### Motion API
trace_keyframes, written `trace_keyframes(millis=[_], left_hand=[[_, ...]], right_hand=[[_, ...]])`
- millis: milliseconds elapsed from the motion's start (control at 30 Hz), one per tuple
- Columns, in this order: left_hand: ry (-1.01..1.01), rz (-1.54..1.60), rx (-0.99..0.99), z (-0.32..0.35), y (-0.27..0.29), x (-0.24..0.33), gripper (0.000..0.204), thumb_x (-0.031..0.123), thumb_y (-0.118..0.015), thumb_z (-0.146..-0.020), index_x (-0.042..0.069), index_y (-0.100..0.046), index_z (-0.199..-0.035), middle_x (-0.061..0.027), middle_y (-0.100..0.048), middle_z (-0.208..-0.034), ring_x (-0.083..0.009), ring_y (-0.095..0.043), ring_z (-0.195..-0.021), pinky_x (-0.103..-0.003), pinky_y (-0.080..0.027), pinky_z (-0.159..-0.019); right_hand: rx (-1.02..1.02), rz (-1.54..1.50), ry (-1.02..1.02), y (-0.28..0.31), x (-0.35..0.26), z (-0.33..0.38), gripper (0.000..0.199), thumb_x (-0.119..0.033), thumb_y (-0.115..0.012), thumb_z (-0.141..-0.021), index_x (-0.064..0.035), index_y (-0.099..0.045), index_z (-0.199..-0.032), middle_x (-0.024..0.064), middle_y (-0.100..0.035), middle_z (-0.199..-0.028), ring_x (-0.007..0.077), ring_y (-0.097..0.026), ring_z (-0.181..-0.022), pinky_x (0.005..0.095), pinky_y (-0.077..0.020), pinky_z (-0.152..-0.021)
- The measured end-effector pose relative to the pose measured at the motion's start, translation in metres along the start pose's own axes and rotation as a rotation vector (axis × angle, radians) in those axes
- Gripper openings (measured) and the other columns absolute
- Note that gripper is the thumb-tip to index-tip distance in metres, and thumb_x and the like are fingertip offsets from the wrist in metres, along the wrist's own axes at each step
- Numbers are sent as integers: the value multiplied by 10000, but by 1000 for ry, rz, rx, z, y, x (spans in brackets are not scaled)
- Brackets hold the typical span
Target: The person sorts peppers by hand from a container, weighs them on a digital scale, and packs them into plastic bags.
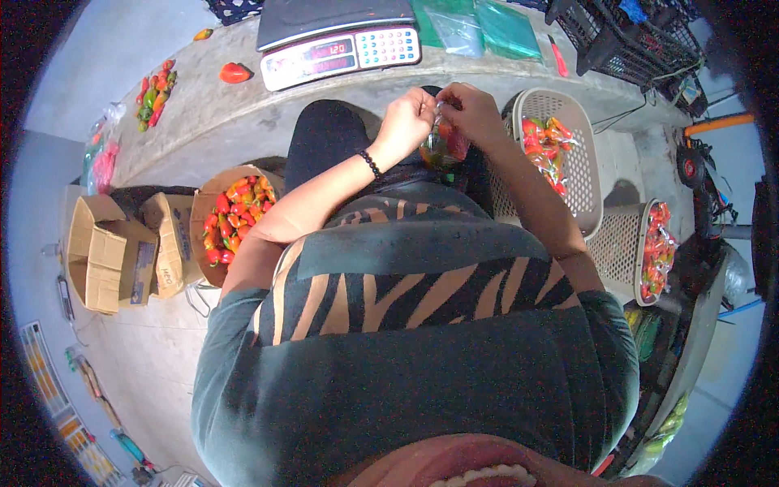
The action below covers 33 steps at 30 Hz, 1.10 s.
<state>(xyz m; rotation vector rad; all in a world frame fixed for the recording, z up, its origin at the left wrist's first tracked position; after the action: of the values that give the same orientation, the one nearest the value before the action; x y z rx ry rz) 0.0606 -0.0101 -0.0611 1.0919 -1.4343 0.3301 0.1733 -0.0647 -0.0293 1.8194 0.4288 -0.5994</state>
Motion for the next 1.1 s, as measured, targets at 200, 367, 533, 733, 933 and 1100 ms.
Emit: trace_keyframes(millis=[200,367,533,733,933,1100], left_hand=[[77,234,-110,6,-10,0,101,-5,-476,-782,8,-501,-879,-101,-576,-720,-179,-573,-681,-296,-460,-633],[260,902,-162,2,-19,-18,247,-53,-493,-796,-23,-381,-1014,-84,-540,-767,-147,-537,-661,-238,-449,-589],[396,996,-191,5,-20,-22,189,-34,-500,-819,-10,-429,-993,-72,-553,-810,-160,-579,-733,-238,-486,-643],[411,1057,-266,7,-18,-24,84,7,-516,-839,8,-522,-923,-54,-575,-844,-143,-587,-760,-227,-498,-664],[156,316,-240,1,5,-4,109,93,-520,-844,5,-528,-908,-101,-589,-789,-171,-589,-744,-286,-482,-659],[-264,-250,-69,-3,4,2,128,128,-507,-810,6,-506,-850,-175,-562,-758,-282,-577,-726,-374,-441,-657]], right_hand=[[-30,227,50,0,-6,1,171,-180,-569,-745,-76,-585,-879,115,-572,-827,288,-586,-743,378,-458,-653],[-22,128,79,0,-4,6,152,-187,-563,-762,-88,-599,-872,98,-550,-797,277,-582,-735,362,-453,-633],[-97,101,101,-4,4,7,130,-149,-565,-770,-83,-615,-870,89,-524,-752,248,-576,-705,330,-452,-620],[41,-215,149,-10,7,10,126,-2,-574,-738,-64,-630,-832,53,-524,-742,166,-559,-685,273,-438,-604],[83,-355,108,-20,18,9,171,49,-540,-729,-53,-636,-827,36,-542,-769,130,-542,-709,240,-425,-654],[16,-366,12,-22,23,8,190,70,-519,-723,-34,-629,-838,40,-555,-801,133,-549,-781,230,-420,-723]])
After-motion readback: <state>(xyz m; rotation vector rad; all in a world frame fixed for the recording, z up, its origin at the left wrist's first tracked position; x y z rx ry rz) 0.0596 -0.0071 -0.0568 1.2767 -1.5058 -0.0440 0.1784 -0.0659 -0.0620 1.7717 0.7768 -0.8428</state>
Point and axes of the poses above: each hand's wrist, its own z-axis away from the middle knuckle, its own y-axis out of the back of the hand, x = y × z, the point moved 6 cm from there along -z, towards the middle knuckle
